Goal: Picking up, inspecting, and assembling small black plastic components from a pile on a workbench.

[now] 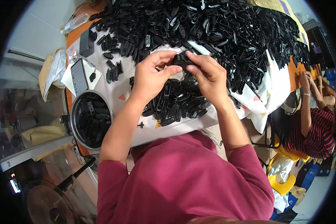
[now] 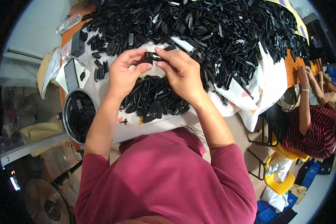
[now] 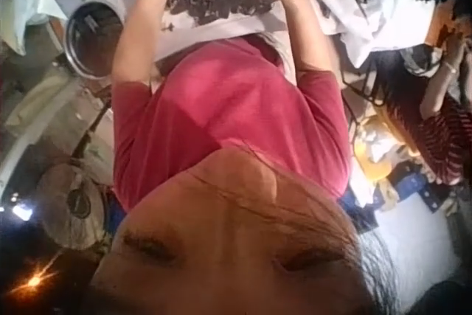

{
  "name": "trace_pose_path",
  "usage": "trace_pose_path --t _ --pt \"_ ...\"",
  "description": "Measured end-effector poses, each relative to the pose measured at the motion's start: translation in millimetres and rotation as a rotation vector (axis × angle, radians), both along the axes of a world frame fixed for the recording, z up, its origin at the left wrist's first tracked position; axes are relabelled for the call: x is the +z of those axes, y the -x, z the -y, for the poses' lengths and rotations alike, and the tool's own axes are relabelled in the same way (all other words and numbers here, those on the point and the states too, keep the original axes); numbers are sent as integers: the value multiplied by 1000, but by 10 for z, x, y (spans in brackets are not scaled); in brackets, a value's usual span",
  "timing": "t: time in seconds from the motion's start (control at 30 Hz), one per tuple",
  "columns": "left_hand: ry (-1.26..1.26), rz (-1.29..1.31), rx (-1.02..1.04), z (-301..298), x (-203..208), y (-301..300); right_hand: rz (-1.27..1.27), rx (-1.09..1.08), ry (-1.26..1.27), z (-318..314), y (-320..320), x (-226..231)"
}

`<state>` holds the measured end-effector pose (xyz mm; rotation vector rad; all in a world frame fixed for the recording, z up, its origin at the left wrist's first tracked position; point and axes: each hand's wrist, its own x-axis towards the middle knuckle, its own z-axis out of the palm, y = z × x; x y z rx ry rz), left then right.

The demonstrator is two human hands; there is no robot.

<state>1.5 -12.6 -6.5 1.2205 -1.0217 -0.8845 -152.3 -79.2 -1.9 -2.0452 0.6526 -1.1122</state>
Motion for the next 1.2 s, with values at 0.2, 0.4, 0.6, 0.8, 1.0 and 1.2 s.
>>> trace_pose_path --t 0.2,0.4,0.6,0.8,1.0,1.2 --pt "15 -14 -38 -88 80 -24 -101 13 140 -32 33 122" --pt "75 401 -26 -142 -48 -41 -150 37 336 -97 71 33" --pt "85 -640 -82 -178 -110 222 -72 -93 432 -204 -46 -63" --pt "16 -571 -121 -140 -102 181 46 24 -542 -261 61 -95" --pt "-298 -352 75 404 -263 -4 -144 -167 -464 143 200 -215" --pt "-798 902 -169 796 -555 16 -388 -355 -233 295 232 -268"
